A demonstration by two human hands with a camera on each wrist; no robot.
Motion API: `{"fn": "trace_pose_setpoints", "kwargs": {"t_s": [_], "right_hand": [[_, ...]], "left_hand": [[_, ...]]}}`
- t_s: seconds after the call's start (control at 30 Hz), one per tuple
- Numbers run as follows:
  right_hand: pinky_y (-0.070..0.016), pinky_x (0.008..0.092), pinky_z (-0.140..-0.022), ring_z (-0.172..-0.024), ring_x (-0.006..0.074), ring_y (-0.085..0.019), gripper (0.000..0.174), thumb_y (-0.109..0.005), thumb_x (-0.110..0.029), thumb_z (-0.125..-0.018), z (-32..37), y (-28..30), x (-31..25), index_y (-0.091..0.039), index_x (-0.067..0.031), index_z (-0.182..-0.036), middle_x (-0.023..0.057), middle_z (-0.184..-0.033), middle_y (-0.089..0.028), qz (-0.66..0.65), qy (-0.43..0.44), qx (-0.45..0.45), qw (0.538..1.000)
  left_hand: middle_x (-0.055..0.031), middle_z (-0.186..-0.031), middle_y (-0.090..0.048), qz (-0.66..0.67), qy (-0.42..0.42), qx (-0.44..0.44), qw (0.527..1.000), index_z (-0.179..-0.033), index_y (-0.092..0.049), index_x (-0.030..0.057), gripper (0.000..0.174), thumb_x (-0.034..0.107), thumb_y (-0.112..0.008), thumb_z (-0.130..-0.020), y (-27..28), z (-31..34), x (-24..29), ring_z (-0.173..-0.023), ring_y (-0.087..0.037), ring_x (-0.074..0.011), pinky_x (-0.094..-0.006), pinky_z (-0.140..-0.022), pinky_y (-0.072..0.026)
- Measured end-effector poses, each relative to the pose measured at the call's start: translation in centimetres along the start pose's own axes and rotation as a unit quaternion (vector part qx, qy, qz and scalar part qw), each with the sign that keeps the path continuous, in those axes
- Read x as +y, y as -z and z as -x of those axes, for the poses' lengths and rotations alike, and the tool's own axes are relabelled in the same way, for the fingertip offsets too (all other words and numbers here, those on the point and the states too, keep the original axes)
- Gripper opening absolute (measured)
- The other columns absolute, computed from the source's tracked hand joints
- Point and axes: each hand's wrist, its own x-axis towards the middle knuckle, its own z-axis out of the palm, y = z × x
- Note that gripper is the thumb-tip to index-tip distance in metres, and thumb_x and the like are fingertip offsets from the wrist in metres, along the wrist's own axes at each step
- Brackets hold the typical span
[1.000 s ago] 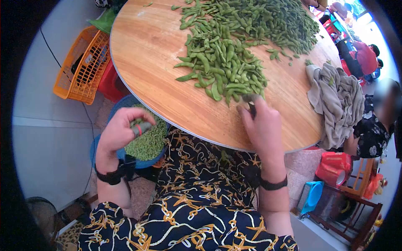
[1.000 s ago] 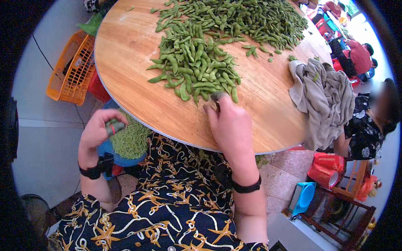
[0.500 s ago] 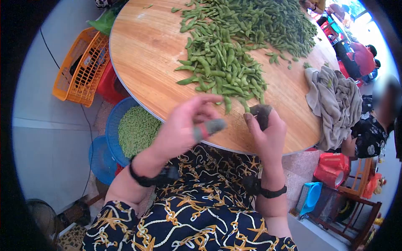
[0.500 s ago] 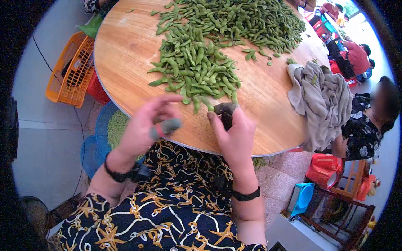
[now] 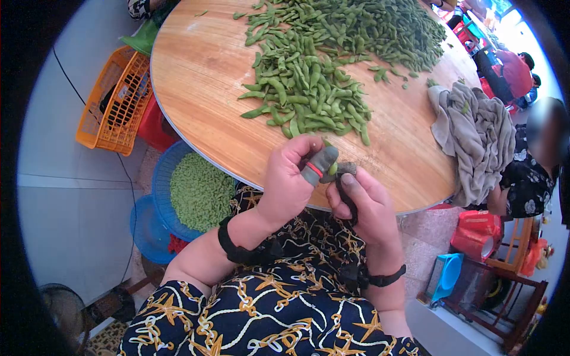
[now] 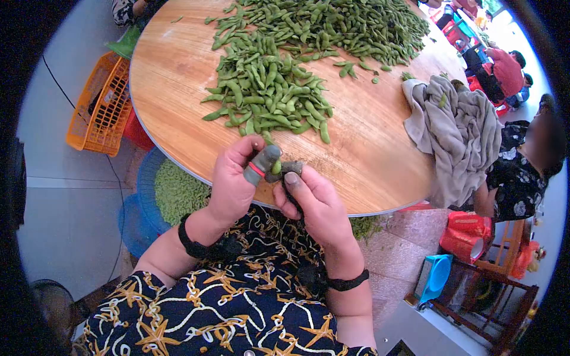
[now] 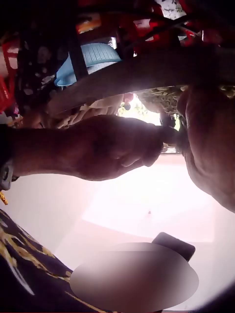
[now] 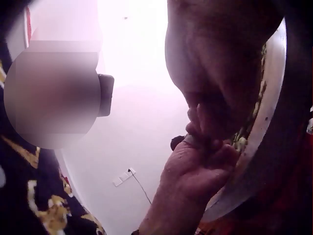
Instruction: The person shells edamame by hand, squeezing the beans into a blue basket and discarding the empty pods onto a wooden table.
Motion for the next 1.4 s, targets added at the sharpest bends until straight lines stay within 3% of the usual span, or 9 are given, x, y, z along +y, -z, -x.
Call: {"fn": "trace_pose_setpoints", "kwargs": {"t_s": [0.5,0.57,0.67,0.77,0.83,1.1,1.17,1.3,1.4], "right_hand": [[-0.0264,0.0164,-0.041,-0.048,0.0022,-0.035,0.016,-0.044,-0.016,-0.093,0.4,0.4,0.8,-0.051,-0.0048,-0.085,-0.0004,-0.066,-0.051,-0.040,-0.030,-0.013,0.999],[-0.0266,0.0163,-0.041,-0.047,0.0019,-0.035,0.015,-0.045,-0.016,-0.093,0.6,0.5,0.7,-0.051,-0.0047,-0.086,-0.0004,-0.065,-0.051,-0.083,-0.054,-0.025,0.995],[-0.0260,0.0164,-0.039,-0.046,0.0017,-0.035,0.012,-0.046,-0.016,-0.092,0.5,0.4,0.8,-0.051,-0.0047,-0.089,-0.0005,-0.065,-0.051,-0.184,-0.075,-0.090,0.976],[-0.0290,0.0164,-0.042,-0.048,0.0019,-0.039,0.012,-0.048,-0.014,-0.091,0.3,-0.2,1.1,-0.054,-0.0034,-0.089,-0.0011,-0.064,-0.052,-0.095,-0.062,-0.021,0.993],[-0.0334,0.0173,-0.045,-0.051,0.0026,-0.043,0.013,-0.049,-0.013,-0.089,0.1,-0.8,1.3,-0.056,-0.0019,-0.086,-0.0014,-0.063,-0.054,0.191,0.047,0.077,0.977],[-0.0397,0.0251,-0.047,-0.051,0.0103,-0.051,0.013,-0.054,-0.013,-0.086,-2.3,-1.8,0.6,-0.057,-0.0011,-0.087,0.0034,-0.057,-0.054,0.304,0.021,0.034,0.952],[-0.0430,0.0334,-0.048,-0.050,0.0233,-0.056,0.018,-0.060,-0.018,-0.082,-3.8,-2.2,0.7,-0.055,-0.0019,-0.089,0.0113,-0.058,-0.055,0.595,0.200,0.190,0.755],[-0.0446,0.0394,-0.052,-0.060,0.0313,-0.059,0.022,-0.064,-0.019,-0.076,-5.0,-1.5,1.6,-0.054,-0.0023,-0.087,0.0158,-0.064,-0.058,0.679,0.204,0.193,0.678],[-0.0446,0.0353,-0.051,-0.057,0.0254,-0.059,0.021,-0.065,-0.016,-0.075,-4.7,-0.1,2.1,-0.056,-0.0010,-0.085,0.0138,-0.063,-0.058,0.564,0.209,0.199,0.774]], "left_hand": [[-0.0033,-0.073,-0.050,-0.303,-0.195,-0.020,0.932,-0.083,-0.051,0.0011,0.014,0.013,-0.059,-0.083,0.5,0.8,0.1,-0.065,-0.047,-0.0109,-0.0255,-0.057,-0.0398],[0.0013,-0.076,-0.051,0.043,0.074,-0.105,0.991,-0.086,-0.052,0.0029,0.015,0.016,-0.058,-0.084,0.8,0.9,0.4,-0.070,-0.047,-0.0069,-0.0244,-0.061,-0.0416],[0.0035,-0.081,-0.053,0.144,0.151,-0.143,0.967,-0.093,-0.053,0.0042,0.017,0.017,-0.059,-0.085,1.8,0.8,0.6,-0.076,-0.049,-0.0043,-0.0220,-0.066,-0.0433],[0.0011,-0.083,-0.055,-0.079,0.065,-0.180,0.978,-0.098,-0.053,0.0030,0.021,0.015,-0.061,-0.083,2.3,0.7,1.5,-0.079,-0.052,-0.0055,-0.0212,-0.070,-0.0444],[0.0018,-0.081,-0.055,-0.093,0.057,-0.144,0.984,-0.097,-0.054,0.0028,0.019,0.012,-0.061,-0.083,2.4,1.5,1.4,-0.076,-0.052,-0.0049,-0.0207,-0.068,-0.0437],[-0.0005,-0.081,-0.058,-0.150,0.035,0.009,0.988,-0.092,-0.057,0.0004,0.012,-0.001,-0.052,-0.082,3.8,2.4,1.8,-0.073,-0.053,-0.0057,-0.0211,-0.067,-0.0443],[-0.0032,-0.077,-0.058,-0.142,0.048,-0.014,0.989,-0.091,-0.057,-0.0016,0.013,-0.003,-0.052,-0.078,4.6,2.2,1.7,-0.070,-0.053,-0.0073,-0.0228,-0.064,-0.0441],[-0.0007,-0.076,-0.058,-0.252,-0.003,-0.066,0.966,-0.091,-0.059,0.0010,0.015,-0.002,-0.051,-0.078,4.6,2.4,1.4,-0.067,-0.050,-0.0072,-0.0217,-0.060,-0.0414],[-0.0074,-0.077,-0.055,-0.300,-0.025,-0.092,0.949,-0.091,-0.061,0.0057,0.018,0.005,-0.064,-0.073,2.8,2.5,3.7,-0.065,-0.052,-0.0127,-0.0239,-0.056,-0.0421]]}}
